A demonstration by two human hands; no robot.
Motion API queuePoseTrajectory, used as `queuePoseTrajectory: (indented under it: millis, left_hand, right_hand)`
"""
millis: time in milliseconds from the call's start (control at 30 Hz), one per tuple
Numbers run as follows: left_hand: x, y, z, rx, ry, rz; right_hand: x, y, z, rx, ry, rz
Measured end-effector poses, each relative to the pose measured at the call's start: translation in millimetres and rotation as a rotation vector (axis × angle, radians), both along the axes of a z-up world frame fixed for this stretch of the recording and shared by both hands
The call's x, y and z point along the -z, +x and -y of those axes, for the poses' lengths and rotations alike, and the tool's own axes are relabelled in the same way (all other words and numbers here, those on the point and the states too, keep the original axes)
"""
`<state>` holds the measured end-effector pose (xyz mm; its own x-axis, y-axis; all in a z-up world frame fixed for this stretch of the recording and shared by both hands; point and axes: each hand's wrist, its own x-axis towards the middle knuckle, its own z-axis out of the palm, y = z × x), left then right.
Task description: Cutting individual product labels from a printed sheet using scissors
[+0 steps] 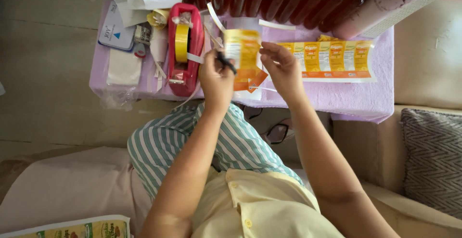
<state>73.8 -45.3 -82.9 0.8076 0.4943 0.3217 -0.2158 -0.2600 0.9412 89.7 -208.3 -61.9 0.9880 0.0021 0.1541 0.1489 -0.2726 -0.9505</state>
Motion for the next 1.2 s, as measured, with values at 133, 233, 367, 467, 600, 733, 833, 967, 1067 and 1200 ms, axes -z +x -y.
queuePoseTrajectory:
  millis: [133, 233, 367, 467, 600, 733, 833, 967, 1067, 1200]
  left_hand:
    - [30, 3, -11, -0.008, -0.348, -0.078]
    - [35, 1, -14, -0.05, -0.461, -0.089]
    - [31, -1, -18, -0.05, -0.473, -0.079]
    - [28, -3, -19, -0.036, -0.449, -0.091]
    - [27, -4, -21, -0.021, -0.422, -0.094]
    - [28, -4, -20, -0.01, -0.46, -0.056]
    - [34, -3, -21, -0.009, -0.407, -0.068]
    - [32, -4, -22, 0.004, -0.374, -0.085]
    - [22, -10, -20, 0.021, -0.366, -0.104]
    - [24, -11, -19, 0.031, -0.331, -0.116]
  right_hand:
    - [9, -6, 0, 0.052, -0.271, 0.039]
    - [20, -9, -4, 0.005, -0.432, 0.07]
    - [20, -4, -23, 0.039, -0.533, -0.068]
    - [33, 3, -25, 0.079, -0.466, -0.147]
    - [28, 13, -32, 0.14, -0.34, -0.315]
    - [41, 24, -20, 0.093, -0.219, -0.354]
    - [57, 38, -3, 0.148, -0.231, -0.179]
    - [33, 33, 7, 0.309, -0.072, -0.025]
    - [28, 32, 18, 0.369, 0.133, -0.029]
    - [13, 25, 13, 0.442, 0.486, -0.121]
